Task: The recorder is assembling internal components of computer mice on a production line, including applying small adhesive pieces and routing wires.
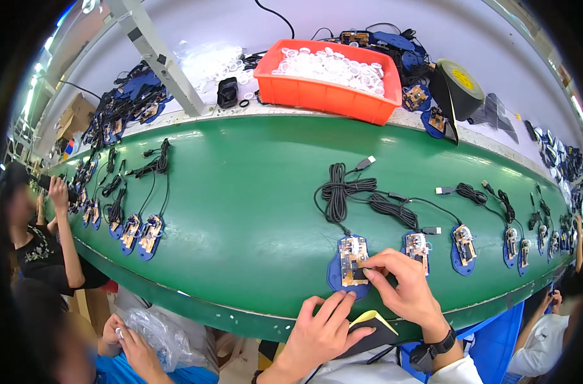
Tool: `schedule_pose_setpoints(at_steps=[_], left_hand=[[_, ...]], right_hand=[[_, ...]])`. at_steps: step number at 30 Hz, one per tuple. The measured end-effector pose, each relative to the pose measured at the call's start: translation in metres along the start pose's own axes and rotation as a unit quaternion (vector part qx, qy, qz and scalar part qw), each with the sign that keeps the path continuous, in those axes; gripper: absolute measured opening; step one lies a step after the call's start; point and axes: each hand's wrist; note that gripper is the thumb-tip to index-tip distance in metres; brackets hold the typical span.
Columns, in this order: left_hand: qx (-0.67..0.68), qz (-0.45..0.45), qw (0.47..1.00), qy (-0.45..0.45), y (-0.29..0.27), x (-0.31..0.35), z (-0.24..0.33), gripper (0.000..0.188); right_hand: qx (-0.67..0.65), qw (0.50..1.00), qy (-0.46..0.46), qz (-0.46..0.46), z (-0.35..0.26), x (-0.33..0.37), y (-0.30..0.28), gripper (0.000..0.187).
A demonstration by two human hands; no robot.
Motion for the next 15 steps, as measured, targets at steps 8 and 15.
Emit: schedule_pose_setpoints(at_steps=[8,15], left_hand=[[0.0,0.014,1.0,0.005,-0.004,-0.002,-0.006,0.05],[-0.008,0.012,1.0,0.013,-0.007,-0.008,-0.008,0.053]], right_hand=[[0.024,0.999,-0.026,0.02,0.006,-0.005,0.011,0.019],[0.046,0.998,-0.043,0.008,0.009,0.0,0.015,0.019]])
Point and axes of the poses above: each hand's wrist, its own x-axis away from the middle knuckle, its own y-axis out of the palm, z = x × y, and after that the axes turned 2 degrees about y, right-handed
